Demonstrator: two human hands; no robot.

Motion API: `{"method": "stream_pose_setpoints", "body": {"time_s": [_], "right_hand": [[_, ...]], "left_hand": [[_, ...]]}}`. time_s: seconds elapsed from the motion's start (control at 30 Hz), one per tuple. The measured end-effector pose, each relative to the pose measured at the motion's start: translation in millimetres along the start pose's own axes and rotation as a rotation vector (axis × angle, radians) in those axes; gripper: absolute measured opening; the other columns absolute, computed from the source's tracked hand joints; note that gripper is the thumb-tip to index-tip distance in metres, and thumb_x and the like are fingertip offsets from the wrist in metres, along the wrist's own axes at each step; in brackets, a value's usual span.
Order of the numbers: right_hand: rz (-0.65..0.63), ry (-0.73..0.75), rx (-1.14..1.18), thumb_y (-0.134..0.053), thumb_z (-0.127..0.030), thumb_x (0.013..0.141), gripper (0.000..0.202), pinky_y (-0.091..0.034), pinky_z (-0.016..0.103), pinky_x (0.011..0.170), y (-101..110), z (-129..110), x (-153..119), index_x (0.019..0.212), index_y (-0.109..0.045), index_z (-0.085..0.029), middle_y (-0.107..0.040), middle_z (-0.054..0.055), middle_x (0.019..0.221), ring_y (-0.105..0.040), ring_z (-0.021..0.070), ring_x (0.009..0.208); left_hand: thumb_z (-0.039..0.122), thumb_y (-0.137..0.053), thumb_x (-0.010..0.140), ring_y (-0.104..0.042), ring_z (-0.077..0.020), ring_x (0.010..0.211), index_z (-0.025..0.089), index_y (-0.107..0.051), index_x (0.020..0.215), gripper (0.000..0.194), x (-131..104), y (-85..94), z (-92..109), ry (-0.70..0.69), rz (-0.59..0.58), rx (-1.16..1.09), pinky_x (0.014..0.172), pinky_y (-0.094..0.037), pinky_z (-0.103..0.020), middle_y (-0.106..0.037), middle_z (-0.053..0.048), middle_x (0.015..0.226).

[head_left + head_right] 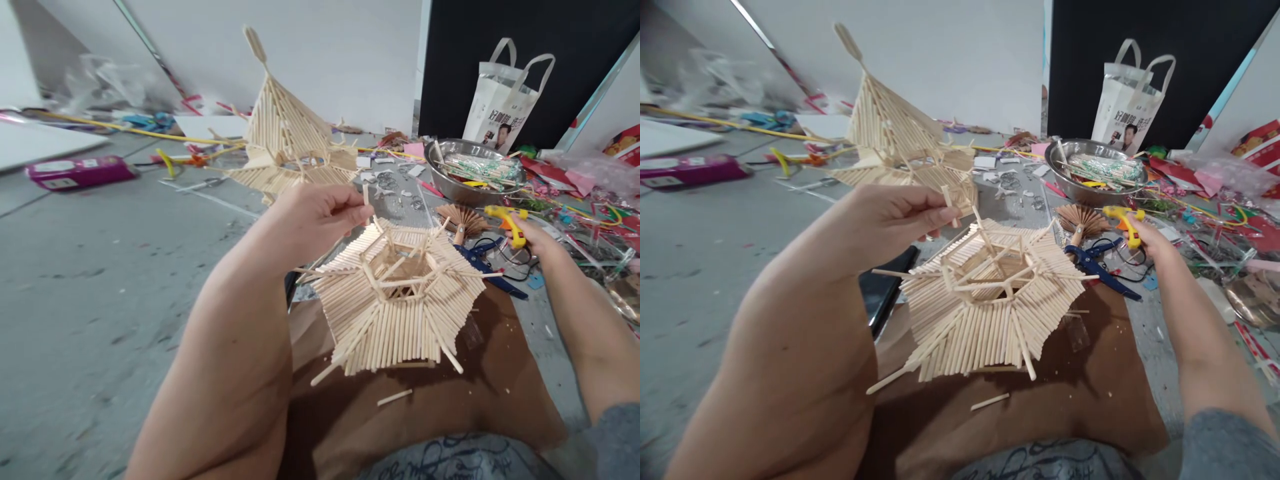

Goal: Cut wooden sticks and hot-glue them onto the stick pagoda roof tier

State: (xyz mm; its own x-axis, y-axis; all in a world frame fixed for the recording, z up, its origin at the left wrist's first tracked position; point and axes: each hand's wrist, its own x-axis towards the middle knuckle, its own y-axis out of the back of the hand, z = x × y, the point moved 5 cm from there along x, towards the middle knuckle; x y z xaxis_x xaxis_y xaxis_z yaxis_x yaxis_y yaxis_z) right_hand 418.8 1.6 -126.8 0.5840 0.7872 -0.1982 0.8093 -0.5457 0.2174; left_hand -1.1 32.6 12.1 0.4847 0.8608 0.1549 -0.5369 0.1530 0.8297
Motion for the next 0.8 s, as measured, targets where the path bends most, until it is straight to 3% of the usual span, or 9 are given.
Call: {"method": "stream_pose_setpoints", "body": {"time_s": [0.07,0.17,0.33,0.4,0.5,0.6,0.7,0.8], "right_hand": [[-0.018,-0.01,-0.229,-0.06,-0.047,0.073,0.032,-0.043,0.026,0.041,-15.0,-7.1,7.5,0.066,-0.056,-0.016,-0.055,0.002,0.048,-0.051,0.0131,0.042],[0.06,0.073,-0.538,-0.061,-0.048,0.071,0.034,-0.044,0.028,0.054,-25.6,-24.2,11.0,0.057,-0.056,-0.017,-0.055,0.004,0.05,-0.057,0.0179,0.057],[0.168,0.322,-0.882,-0.059,-0.044,0.071,0.026,-0.037,0.039,0.082,-24.4,-43.8,-32.1,0.07,-0.063,-0.018,-0.066,0.014,0.092,-0.054,0.0309,0.1],[0.114,0.516,-1.141,-0.051,-0.049,0.076,0.033,-0.036,0.04,0.083,-30.1,-41.8,-62.4,0.081,-0.065,-0.019,-0.066,0.014,0.097,-0.054,0.0312,0.101],[-0.182,0.643,-1.487,-0.043,-0.053,0.08,0.041,-0.04,0.036,0.073,-45.9,-15.8,-100.2,0.086,-0.064,-0.018,-0.067,0.013,0.09,-0.06,0.0287,0.089],[-0.298,0.627,-1.592,-0.044,-0.052,0.081,0.04,-0.041,0.035,0.069,-52.7,5.7,-117.7,0.086,-0.063,-0.017,-0.068,0.014,0.087,-0.062,0.0286,0.084],[-0.253,0.617,-1.582,-0.037,-0.044,0.086,0.038,-0.041,0.034,0.071,-51.6,8.5,-119.1,0.09,-0.062,-0.015,-0.067,0.013,0.09,-0.062,0.0278,0.087],[-0.161,0.605,-1.5,-0.034,-0.044,0.087,0.041,-0.042,0.033,0.074,-41.1,-3.0,-117.7,0.099,-0.061,-0.015,-0.065,0.013,0.098,-0.06,0.027,0.093]], "left_hand": [[0.039,-0.043,0.074,-0.046,-0.0116,0.055,0.016,-0.058,0.07,0.027,0.8,-0.8,-2.2,0.006,0.0,0.001,0.054,-0.034,-0.024,-0.05,0.0,0.057],[0.039,-0.044,0.074,-0.045,-0.0115,0.054,0.016,-0.058,0.07,0.027,2.0,-1.8,-5.1,0.003,0.004,-0.016,0.053,-0.034,-0.024,-0.05,0.0,0.056],[0.037,-0.044,0.075,-0.043,-0.0105,0.055,0.016,-0.057,0.069,0.026,1.2,-2.8,-3.3,-0.025,-0.004,-0.03,0.054,-0.033,-0.023,-0.05,0.001,0.057],[0.036,-0.044,0.075,-0.042,-0.01,0.054,0.016,-0.056,0.068,0.024,0.7,-2.4,-1.9,-0.025,-0.003,-0.026,0.053,-0.032,-0.023,-0.049,0.001,0.056],[0.036,-0.044,0.076,-0.04,-0.0098,0.052,0.017,-0.056,0.068,0.024,0.4,-1.8,0.0,-0.033,0.008,-0.013,0.052,-0.031,-0.023,-0.047,0.002,0.054],[0.036,-0.045,0.076,-0.039,-0.0097,0.052,0.017,-0.056,0.068,0.024,-0.5,-1.8,1.4,-0.051,0.017,-0.013,0.052,-0.031,-0.023,-0.046,0.002,0.053],[0.036,-0.044,0.076,-0.04,-0.0095,0.053,0.017,-0.056,0.068,0.024,-1.9,-1.7,1.6,-0.058,0.013,-0.027,0.052,-0.031,-0.023,-0.047,0.002,0.054],[0.035,-0.044,0.077,-0.041,-0.0099,0.053,0.016,-0.056,0.068,0.024,-2.8,-0.5,1.7,-0.063,0.013,-0.039,0.053,-0.031,-0.023,-0.047,0.002,0.055]]}}
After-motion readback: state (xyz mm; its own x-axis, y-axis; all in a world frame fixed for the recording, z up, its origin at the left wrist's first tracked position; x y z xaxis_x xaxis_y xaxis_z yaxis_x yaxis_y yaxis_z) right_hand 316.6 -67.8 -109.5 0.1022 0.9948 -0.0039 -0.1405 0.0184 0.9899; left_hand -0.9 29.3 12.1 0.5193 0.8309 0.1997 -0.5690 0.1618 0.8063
